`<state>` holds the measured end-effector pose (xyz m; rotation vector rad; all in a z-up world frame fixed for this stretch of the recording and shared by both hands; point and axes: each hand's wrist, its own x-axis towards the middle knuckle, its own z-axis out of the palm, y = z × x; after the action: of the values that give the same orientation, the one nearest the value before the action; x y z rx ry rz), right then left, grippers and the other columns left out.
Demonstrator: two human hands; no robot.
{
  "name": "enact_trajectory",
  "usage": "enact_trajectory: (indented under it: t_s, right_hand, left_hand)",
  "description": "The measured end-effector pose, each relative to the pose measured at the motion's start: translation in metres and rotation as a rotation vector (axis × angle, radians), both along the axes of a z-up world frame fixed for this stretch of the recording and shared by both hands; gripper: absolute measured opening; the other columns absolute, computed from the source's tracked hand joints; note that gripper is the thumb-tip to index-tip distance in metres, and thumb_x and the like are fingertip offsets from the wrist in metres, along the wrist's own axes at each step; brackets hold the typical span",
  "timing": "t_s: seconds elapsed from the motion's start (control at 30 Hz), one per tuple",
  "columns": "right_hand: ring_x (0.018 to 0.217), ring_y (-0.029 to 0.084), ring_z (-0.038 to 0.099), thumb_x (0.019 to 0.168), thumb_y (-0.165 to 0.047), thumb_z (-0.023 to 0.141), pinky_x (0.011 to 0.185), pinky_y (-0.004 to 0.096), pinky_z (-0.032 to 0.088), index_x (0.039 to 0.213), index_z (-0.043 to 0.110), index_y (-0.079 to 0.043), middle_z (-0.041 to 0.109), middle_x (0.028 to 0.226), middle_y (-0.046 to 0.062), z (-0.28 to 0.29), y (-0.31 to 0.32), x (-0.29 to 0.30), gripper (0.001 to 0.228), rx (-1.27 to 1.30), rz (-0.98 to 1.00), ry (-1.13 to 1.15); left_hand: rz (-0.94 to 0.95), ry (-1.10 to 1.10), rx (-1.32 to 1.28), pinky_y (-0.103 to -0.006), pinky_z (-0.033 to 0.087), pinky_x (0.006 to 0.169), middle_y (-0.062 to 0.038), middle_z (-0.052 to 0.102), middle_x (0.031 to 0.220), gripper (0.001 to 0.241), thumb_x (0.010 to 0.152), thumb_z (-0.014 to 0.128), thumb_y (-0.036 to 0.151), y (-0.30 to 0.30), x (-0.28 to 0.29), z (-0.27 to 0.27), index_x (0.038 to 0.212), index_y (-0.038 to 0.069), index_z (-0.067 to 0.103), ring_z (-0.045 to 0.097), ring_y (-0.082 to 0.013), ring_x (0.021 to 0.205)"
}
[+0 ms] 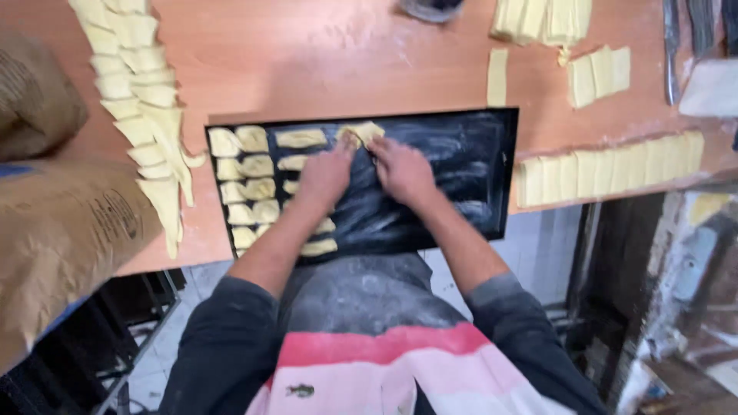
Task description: The recorder shapes individual pieces of dough into twisted forms and arranges them on a black baking tray, occasionally using a knife to cut dough pieces.
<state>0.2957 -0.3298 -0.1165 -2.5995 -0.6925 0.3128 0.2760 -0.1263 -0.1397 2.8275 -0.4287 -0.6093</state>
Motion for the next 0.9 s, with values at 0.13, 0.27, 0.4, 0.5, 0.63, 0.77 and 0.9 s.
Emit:
enact_trajectory:
  t_s: [0.13, 0.27, 0.4, 0.5, 0.63, 0.77, 0.9]
  right_hand:
    - [0.101, 0.032, 0.070, 0.099, -0.020, 0.062, 0.089, 0.044, 0.056, 0.120, 0.075, -0.017, 0.074, 0.115, 0.012, 0.016, -0.072, 0.057, 0.025, 0.254, -0.407, -0.108]
    - [0.091, 0.043, 0.065, 0.091, -0.040, 0.078, 0.076, 0.055, 0.051, 0.103, 0.074, -0.002, 0.070, 0.092, 0.023, -0.024, -0.177, 0.109, 0.040, -0.303, -0.595, -0.317]
    - [0.086, 0.040, 0.067, 0.076, -0.053, 0.091, 0.076, 0.053, 0.053, 0.085, 0.069, -0.002, 0.069, 0.091, 0.023, -0.025, -0.202, 0.177, 0.056, -0.372, -0.702, 0.198]
    - [0.082, 0.031, 0.072, 0.063, -0.043, 0.092, 0.078, 0.046, 0.055, 0.079, 0.072, -0.011, 0.074, 0.087, 0.015, -0.053, -0.215, 0.169, 0.041, -0.212, -0.710, 0.374]
    - [0.086, 0.030, 0.075, 0.081, -0.036, 0.082, 0.080, 0.044, 0.059, 0.090, 0.073, -0.004, 0.077, 0.091, 0.016, -0.057, -0.207, 0.195, 0.035, 0.142, -0.664, 0.169]
    - [0.085, 0.039, 0.070, 0.074, -0.046, 0.092, 0.075, 0.050, 0.055, 0.089, 0.072, 0.001, 0.074, 0.088, 0.022, -0.039, -0.207, 0.158, 0.054, -0.244, -0.658, 0.056]
    - [0.089, 0.035, 0.066, 0.074, -0.051, 0.091, 0.078, 0.049, 0.053, 0.080, 0.077, -0.005, 0.072, 0.097, 0.019, -0.028, -0.196, 0.175, 0.049, -0.351, -0.730, 0.343]
  left_hand:
    - [0.309, -0.130, -0.498, -0.0467, 0.059, 0.079, -0.007, 0.060, 0.145, 0.049, 0.094, 0.058, 0.009, 0.017, -0.016, 0.040, 0.143, 0.012, 0.059, 0.071, -0.0367, 0.098]
    - [0.425, -0.127, -0.563, -0.0410, 0.060, 0.084, -0.003, 0.065, 0.142, 0.042, 0.089, 0.058, 0.005, 0.010, -0.074, 0.073, 0.129, 0.016, 0.068, 0.071, -0.0303, 0.109]
    - [0.522, -0.188, -0.659, -0.0414, 0.057, 0.098, -0.007, 0.067, 0.133, 0.037, 0.093, 0.058, 0.003, -0.022, -0.144, 0.055, 0.128, 0.012, 0.069, 0.069, -0.0307, 0.120]
    - [0.573, 0.004, -0.622, -0.0386, 0.057, 0.090, -0.007, 0.069, 0.134, 0.035, 0.090, 0.060, 0.005, -0.056, -0.130, 0.108, 0.122, 0.013, 0.071, 0.068, -0.0295, 0.113]
    - [0.521, -0.126, -0.702, -0.0395, 0.056, 0.096, -0.011, 0.069, 0.132, 0.035, 0.089, 0.060, 0.004, -0.083, -0.101, 0.098, 0.120, 0.011, 0.072, 0.068, -0.0309, 0.117]
    - [0.374, -0.254, -0.750, -0.0399, 0.058, 0.095, -0.010, 0.068, 0.131, 0.028, 0.093, 0.062, 0.006, -0.104, -0.097, 0.121, 0.120, 0.009, 0.069, 0.068, -0.0314, 0.117]
    - [0.340, -0.172, -0.716, -0.0399, 0.058, 0.087, -0.008, 0.071, 0.126, 0.025, 0.092, 0.064, 0.006, -0.101, -0.075, 0.141, 0.115, 0.010, 0.071, 0.070, -0.0296, 0.110]
